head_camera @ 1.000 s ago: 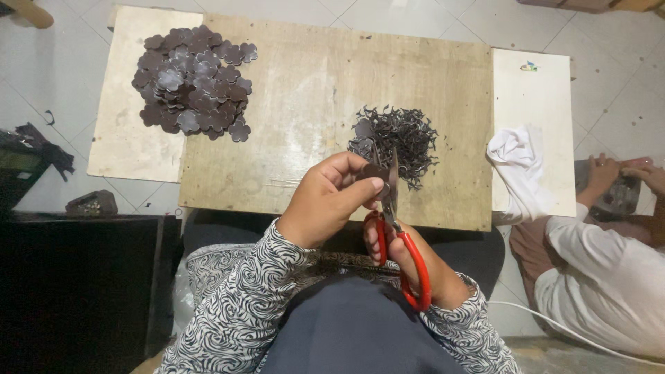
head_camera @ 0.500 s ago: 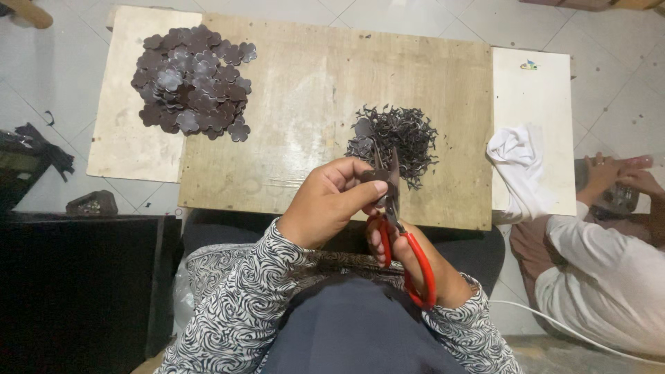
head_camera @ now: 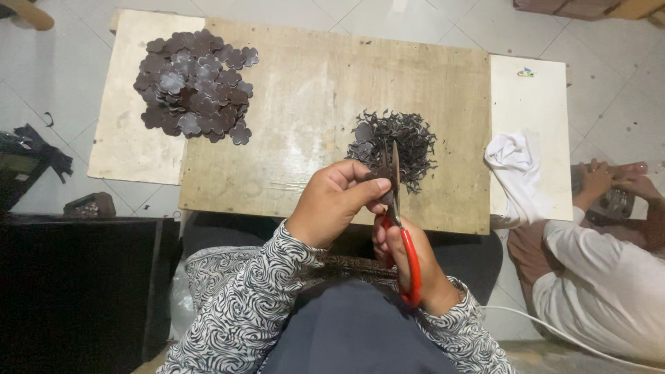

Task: The person uses red-handled scissors to trim the edges of dark brown flower-shaped leather pieces. They hold each piece in the left hand and cut small offcuts with the right hand, placing finished pieces into a pile on the left and discarding trimmings to the right.

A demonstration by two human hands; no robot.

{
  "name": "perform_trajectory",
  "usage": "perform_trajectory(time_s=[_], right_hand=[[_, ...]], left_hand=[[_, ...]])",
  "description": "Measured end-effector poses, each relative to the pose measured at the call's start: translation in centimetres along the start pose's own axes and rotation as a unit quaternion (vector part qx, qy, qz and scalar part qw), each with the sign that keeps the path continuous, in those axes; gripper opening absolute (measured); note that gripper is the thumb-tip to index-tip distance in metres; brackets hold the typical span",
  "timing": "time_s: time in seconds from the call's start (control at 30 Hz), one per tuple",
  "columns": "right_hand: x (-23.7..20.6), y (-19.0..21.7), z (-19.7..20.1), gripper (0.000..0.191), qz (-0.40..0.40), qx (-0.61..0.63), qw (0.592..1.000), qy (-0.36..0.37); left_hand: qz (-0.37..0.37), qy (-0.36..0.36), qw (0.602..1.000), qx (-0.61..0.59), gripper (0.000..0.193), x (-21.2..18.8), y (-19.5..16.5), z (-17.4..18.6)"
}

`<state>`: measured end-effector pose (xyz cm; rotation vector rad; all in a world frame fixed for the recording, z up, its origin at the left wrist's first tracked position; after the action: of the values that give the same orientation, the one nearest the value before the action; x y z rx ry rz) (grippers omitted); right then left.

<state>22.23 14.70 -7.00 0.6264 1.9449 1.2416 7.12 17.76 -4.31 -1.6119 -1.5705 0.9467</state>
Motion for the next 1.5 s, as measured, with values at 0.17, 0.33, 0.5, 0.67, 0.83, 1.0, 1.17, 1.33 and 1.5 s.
perform_trajectory(time_s=[0.17,0.33,0.5,0.67,0.83,1.0,1.17,1.33,1.5], right_hand=[[0.0,-0.3,0.2,0.047,-0.004,-0.036,0.999,-0.037],[-0.1,-0.1,0.6,0.047,-0.022,-0.053,0.996,-0.062],[-0.2,-0.7,1.4,0.046,-0.064,-0.059,0.992,-0.097],[0.3,-0.9,2.4,0.044,-0.025,0.031,0.994,-0.099],[0.3,-0.7,2.9,0.043,0.035,0.079,0.994,-0.073],[0.5,-1.1,3.2,0.046,0.037,0.117,0.989,-0.085],[0.6,-0.9,3.3,0.046,0.04,0.139,0.988,-0.058],[0.4,-0.6,3.1,0.049,0.03,0.068,0.995,-0.066],[-0.1,0.4,1.6,0.062,0.042,-0.051,0.998,-0.016]], left_hand=[[0.012,-0.015,1.0,-0.02,0.01,0.3,0.7,0.1],[0.031,-0.028,0.999,0.034,0.013,0.3,0.9,0.6],[0.016,-0.038,0.999,0.022,0.014,0.4,0.7,1.0],[0.019,-0.055,0.998,0.033,0.015,0.5,0.3,1.4],[0.056,-0.054,0.997,-0.001,0.023,0.3,0.1,1.1],[0.061,-0.055,0.994,-0.078,0.04,0.0,-0.9,1.0],[0.067,-0.05,0.991,-0.1,0.041,0.0,-1.1,0.8],[0.021,-0.025,0.998,0.049,0.024,0.2,-0.8,0.8],[-0.023,-0.015,0.998,0.052,0.014,0.0,-0.9,1.2]])
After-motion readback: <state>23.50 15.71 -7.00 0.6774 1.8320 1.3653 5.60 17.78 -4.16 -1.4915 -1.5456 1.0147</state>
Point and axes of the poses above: each hand's wrist, its own x-axis towards the middle knuckle, its own z-axis out of the back of the hand, y = z × x, the point moved 6 cm from there along x, towards the middle knuckle, and after that the axes turned 9 degrees about -z, right-handed, at the moved point
